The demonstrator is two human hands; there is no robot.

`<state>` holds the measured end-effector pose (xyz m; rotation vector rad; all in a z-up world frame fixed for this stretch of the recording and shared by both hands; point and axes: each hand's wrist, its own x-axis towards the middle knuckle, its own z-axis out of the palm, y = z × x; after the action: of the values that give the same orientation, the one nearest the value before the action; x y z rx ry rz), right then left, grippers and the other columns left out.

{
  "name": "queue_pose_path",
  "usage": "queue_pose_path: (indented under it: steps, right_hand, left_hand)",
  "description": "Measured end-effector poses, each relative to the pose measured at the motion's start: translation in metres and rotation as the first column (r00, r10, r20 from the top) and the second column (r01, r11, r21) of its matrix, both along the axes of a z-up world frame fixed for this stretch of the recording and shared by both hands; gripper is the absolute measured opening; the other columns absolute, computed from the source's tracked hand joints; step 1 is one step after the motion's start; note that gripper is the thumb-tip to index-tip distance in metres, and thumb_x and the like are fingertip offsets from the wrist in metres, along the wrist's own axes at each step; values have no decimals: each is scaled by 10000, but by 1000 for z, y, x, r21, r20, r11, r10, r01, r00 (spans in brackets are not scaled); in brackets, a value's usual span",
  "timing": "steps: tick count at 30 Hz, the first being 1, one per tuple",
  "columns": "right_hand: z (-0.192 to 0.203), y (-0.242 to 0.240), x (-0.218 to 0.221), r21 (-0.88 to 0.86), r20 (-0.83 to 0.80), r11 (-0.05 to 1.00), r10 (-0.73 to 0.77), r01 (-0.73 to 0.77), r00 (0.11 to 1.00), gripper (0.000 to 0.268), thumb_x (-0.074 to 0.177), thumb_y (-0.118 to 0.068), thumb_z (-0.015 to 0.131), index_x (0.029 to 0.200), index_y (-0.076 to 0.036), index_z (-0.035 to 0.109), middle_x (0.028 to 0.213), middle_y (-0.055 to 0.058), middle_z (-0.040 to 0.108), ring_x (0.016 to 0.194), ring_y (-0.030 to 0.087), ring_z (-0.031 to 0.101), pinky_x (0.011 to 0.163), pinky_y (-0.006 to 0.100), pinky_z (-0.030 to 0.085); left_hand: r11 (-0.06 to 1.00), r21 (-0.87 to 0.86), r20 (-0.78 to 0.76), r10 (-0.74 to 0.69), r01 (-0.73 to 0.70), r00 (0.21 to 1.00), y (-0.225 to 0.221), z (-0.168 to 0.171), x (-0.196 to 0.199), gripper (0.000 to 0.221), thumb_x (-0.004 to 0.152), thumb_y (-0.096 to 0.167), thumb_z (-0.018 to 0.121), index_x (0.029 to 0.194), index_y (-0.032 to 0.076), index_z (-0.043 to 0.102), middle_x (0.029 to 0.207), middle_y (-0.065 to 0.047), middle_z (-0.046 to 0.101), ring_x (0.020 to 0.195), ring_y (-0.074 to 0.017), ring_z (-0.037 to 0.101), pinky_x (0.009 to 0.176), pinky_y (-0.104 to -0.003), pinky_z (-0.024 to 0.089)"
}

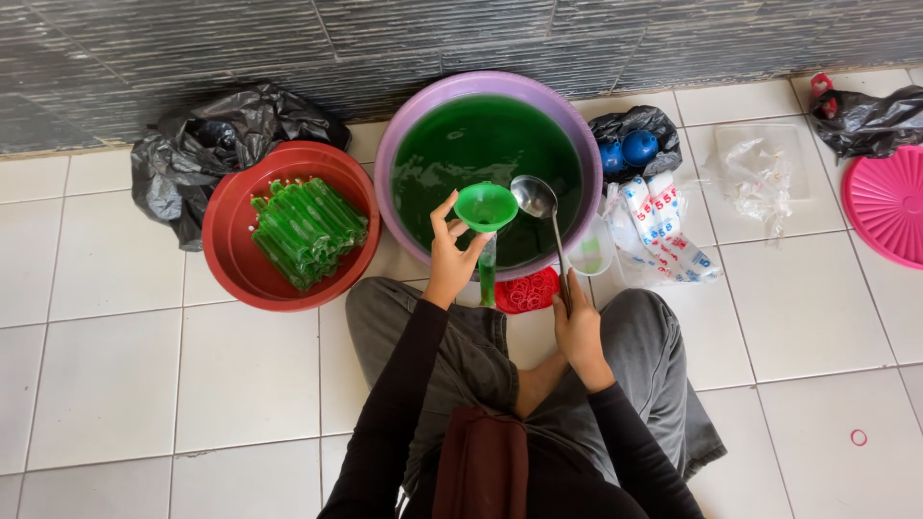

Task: Filling small plastic tubes with green liquid using a ladle and funnel and sealing them with rubber bands.

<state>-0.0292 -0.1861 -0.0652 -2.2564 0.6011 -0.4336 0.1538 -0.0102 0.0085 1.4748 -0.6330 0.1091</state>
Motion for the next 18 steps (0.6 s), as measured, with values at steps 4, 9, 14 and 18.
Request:
queue_pose_path:
  steps: [4,9,14,18]
  right_hand:
    - [-20,-6,10,-18,-64,1000,16,-17,998,601,981,-197,619,1543,-68,447,1216,238,668,1092,453,658,868,526,545]
    - [7,-8,26,452,-345,877,2,165,939,575,969,-271,637,1510,-147,488,787,168,714,589,239,701,393,320,566]
    - [22,-10,31,762,-180,632,-6,143,984,570,995,-161,617,1517,-43,423,815,175,633,471,187,578,249,256,366]
    - [80,-5,24,904,-108,416,-1,99,994,588,1011,-102,551,1513,103,325,1036,216,616,664,88,492,383,150,385]
  left_hand:
    - [1000,-1,-7,10,-10,1000,-1,1,-5,783,953,124,755,1558,100,259,1118,-168,762,1105,-247,681,1061,-487,389]
    - [1000,20,-38,19,-19,999,0,-6,-6,770,971,141,737,1567,118,251,1134,-165,760,1106,-243,675,1057,-500,389]
    - [998,37,-55,46,-44,997,6,1,-7,765,970,144,737,1566,118,258,1124,-167,760,1096,-247,679,1055,-518,398]
    - [986,115,-133,137,-122,982,4,-17,-5,757,974,170,734,1569,167,266,1070,-117,774,999,-197,692,1044,-494,424]
